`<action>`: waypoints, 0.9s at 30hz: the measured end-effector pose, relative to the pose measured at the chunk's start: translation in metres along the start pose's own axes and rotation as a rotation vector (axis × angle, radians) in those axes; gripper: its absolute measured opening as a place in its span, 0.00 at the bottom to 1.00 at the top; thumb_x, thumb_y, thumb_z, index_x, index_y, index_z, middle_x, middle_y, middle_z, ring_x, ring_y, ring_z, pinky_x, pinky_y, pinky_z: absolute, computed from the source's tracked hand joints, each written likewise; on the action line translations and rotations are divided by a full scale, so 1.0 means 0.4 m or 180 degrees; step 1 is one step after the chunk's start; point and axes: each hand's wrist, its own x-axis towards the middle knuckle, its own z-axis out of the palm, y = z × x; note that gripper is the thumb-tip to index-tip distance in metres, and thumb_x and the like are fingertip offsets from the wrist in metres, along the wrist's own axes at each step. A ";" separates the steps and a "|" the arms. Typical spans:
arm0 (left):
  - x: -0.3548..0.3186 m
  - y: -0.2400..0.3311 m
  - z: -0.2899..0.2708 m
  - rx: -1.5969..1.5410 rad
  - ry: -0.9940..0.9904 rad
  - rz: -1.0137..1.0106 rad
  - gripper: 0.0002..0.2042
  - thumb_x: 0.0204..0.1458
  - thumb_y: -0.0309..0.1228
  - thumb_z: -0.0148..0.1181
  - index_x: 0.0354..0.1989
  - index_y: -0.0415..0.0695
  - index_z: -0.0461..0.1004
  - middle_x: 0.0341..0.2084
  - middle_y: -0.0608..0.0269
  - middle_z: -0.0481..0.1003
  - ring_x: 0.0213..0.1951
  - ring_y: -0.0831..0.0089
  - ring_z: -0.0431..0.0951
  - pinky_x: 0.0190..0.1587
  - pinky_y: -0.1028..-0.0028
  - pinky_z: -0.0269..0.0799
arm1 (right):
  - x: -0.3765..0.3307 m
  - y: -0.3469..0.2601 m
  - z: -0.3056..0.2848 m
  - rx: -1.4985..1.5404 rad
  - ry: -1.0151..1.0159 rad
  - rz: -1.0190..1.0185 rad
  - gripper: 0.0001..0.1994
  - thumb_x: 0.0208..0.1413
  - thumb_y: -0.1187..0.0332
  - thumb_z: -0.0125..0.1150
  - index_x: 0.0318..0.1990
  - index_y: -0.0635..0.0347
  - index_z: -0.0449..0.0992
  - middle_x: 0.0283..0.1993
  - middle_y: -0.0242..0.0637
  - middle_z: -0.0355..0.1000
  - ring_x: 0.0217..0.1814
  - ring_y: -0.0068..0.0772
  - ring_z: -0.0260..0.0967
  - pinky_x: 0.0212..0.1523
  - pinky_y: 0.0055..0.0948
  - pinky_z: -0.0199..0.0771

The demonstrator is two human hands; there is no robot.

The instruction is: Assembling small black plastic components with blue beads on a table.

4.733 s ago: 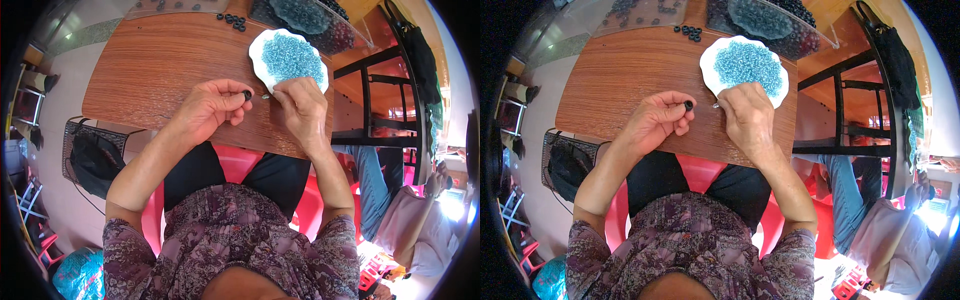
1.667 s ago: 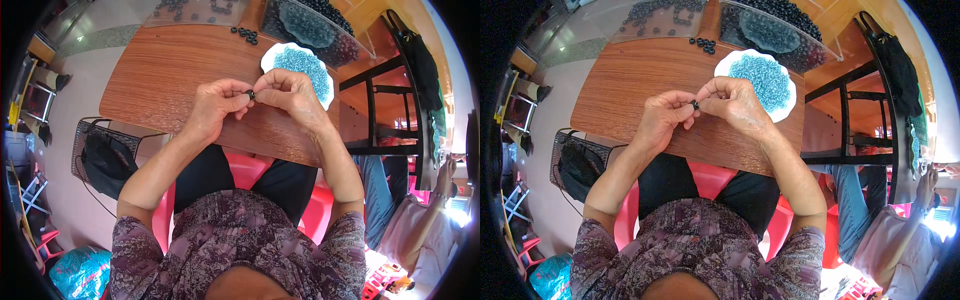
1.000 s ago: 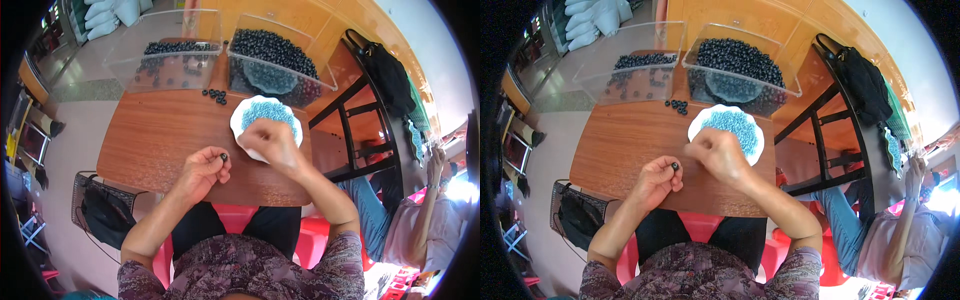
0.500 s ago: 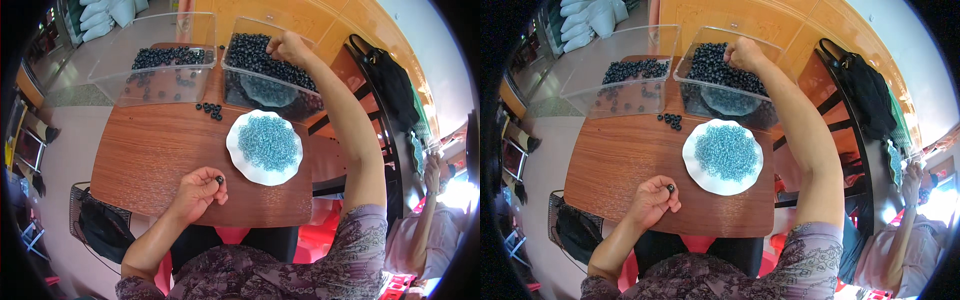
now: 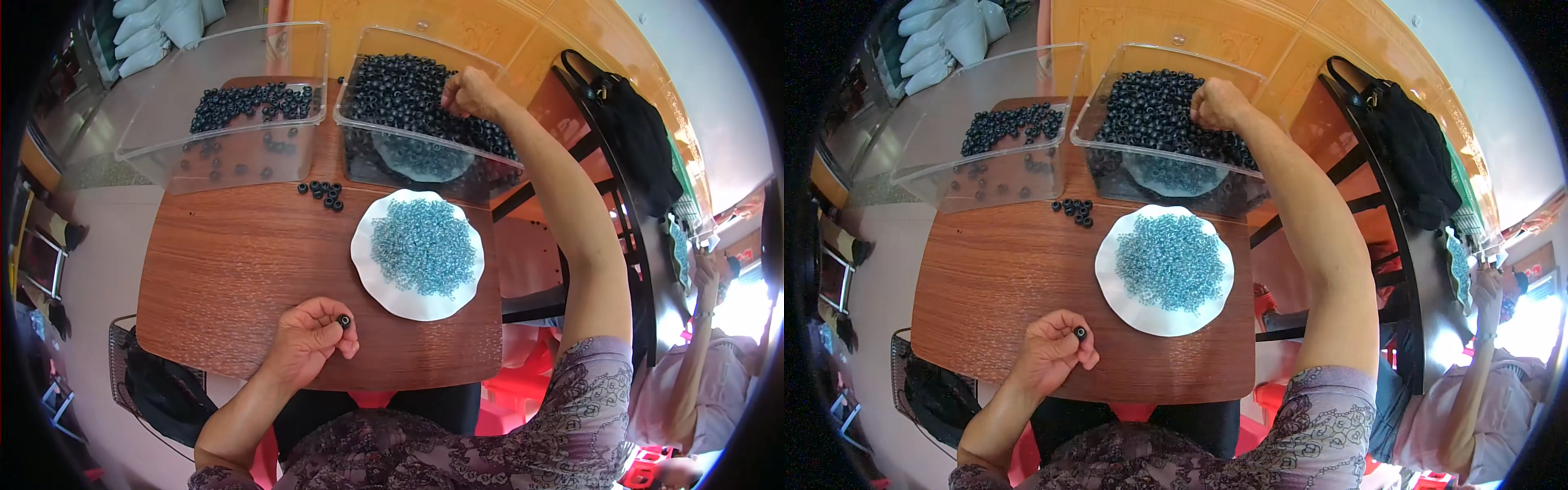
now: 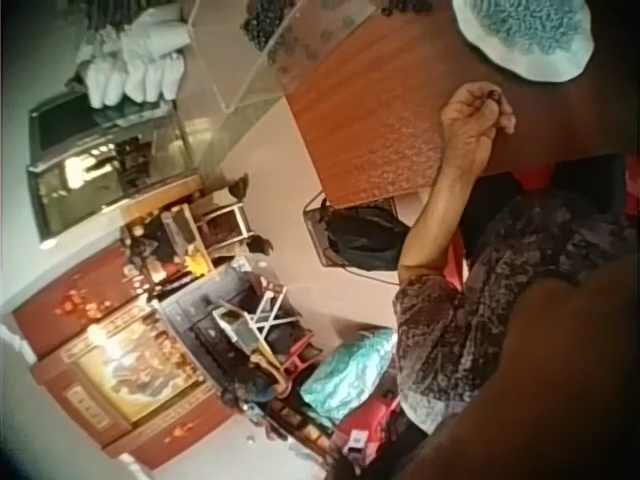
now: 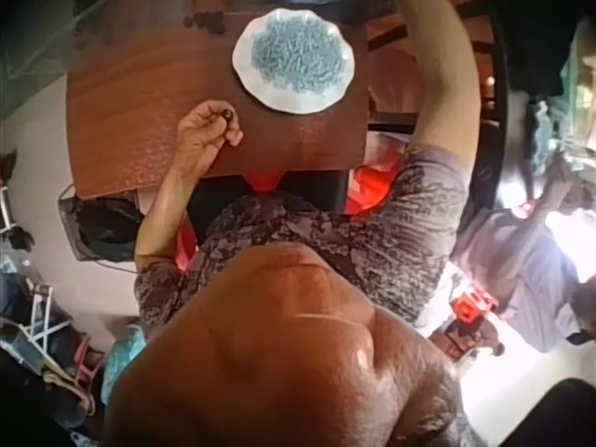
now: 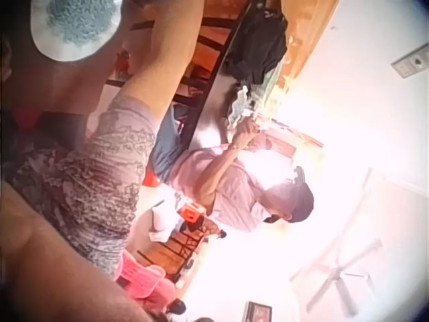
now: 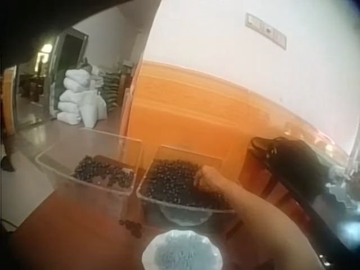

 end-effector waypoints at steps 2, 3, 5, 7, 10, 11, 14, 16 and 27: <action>-0.004 0.001 0.001 0.0103 0.0102 0.0007 0.09 0.49 0.25 0.56 0.36 0.34 0.68 0.27 0.53 0.72 0.27 0.67 0.73 0.32 0.69 0.70 | 0.006 -0.006 0.012 0.0221 -0.0020 -0.0066 0.08 0.32 0.84 0.56 0.24 0.65 0.76 0.16 0.38 0.70 0.16 0.25 0.64 0.16 0.26 0.63; -0.003 0.001 0.006 0.0104 0.0103 0.0000 0.09 0.49 0.25 0.56 0.36 0.34 0.68 0.27 0.53 0.72 0.27 0.67 0.73 0.32 0.69 0.70 | 0.013 -0.009 0.020 0.0167 -0.0053 -0.0129 0.08 0.32 0.85 0.56 0.24 0.65 0.76 0.16 0.38 0.70 0.16 0.25 0.64 0.16 0.26 0.63; -0.004 0.005 0.013 0.0156 0.0243 -0.0007 0.09 0.47 0.26 0.58 0.35 0.36 0.68 0.25 0.53 0.71 0.23 0.70 0.69 0.29 0.66 0.64 | 0.021 -0.002 0.025 0.0117 -0.0104 -0.0145 0.09 0.31 0.85 0.56 0.24 0.65 0.76 0.17 0.38 0.70 0.16 0.25 0.64 0.15 0.26 0.62; -0.001 0.002 0.015 0.0151 0.0242 -0.0017 0.10 0.47 0.26 0.59 0.35 0.36 0.68 0.25 0.53 0.71 0.24 0.69 0.70 0.29 0.66 0.64 | 0.018 0.007 0.015 -0.0009 -0.0128 -0.0023 0.09 0.32 0.85 0.56 0.24 0.65 0.76 0.17 0.38 0.70 0.15 0.26 0.64 0.16 0.26 0.63; -0.002 0.003 0.014 0.0144 0.0249 -0.0007 0.10 0.47 0.26 0.59 0.35 0.36 0.68 0.24 0.53 0.71 0.24 0.69 0.70 0.29 0.66 0.65 | 0.009 0.002 0.006 -0.0119 -0.0113 0.0210 0.09 0.32 0.85 0.56 0.24 0.65 0.76 0.16 0.38 0.70 0.16 0.26 0.64 0.16 0.26 0.63; -0.003 0.004 0.015 0.0145 0.0254 0.0012 0.10 0.47 0.26 0.59 0.35 0.36 0.68 0.24 0.53 0.71 0.24 0.68 0.70 0.29 0.66 0.65 | 0.005 0.002 0.005 -0.0103 -0.0069 0.0325 0.09 0.32 0.85 0.56 0.25 0.66 0.76 0.16 0.38 0.69 0.16 0.26 0.64 0.16 0.27 0.64; -0.003 0.003 0.012 0.0155 0.0267 -0.0011 0.11 0.47 0.26 0.59 0.35 0.35 0.67 0.24 0.53 0.71 0.24 0.68 0.70 0.29 0.66 0.65 | 0.019 0.039 0.011 -0.0153 -0.0067 0.0213 0.08 0.31 0.84 0.57 0.25 0.66 0.76 0.17 0.38 0.69 0.17 0.27 0.65 0.17 0.27 0.64; -0.003 0.003 0.014 0.0158 0.0278 -0.0029 0.11 0.46 0.26 0.59 0.35 0.35 0.67 0.24 0.53 0.71 0.24 0.68 0.70 0.29 0.66 0.65 | 0.016 0.058 0.004 -0.0154 -0.0066 0.0166 0.08 0.32 0.84 0.57 0.25 0.66 0.76 0.17 0.38 0.70 0.17 0.27 0.65 0.17 0.27 0.65; -0.003 0.002 0.012 0.0101 0.0319 -0.0066 0.12 0.45 0.27 0.61 0.35 0.34 0.68 0.25 0.51 0.72 0.25 0.66 0.72 0.33 0.66 0.69 | -0.001 0.041 0.023 0.0153 -0.0363 -0.0040 0.08 0.34 0.83 0.58 0.25 0.65 0.76 0.20 0.38 0.72 0.23 0.25 0.68 0.24 0.25 0.68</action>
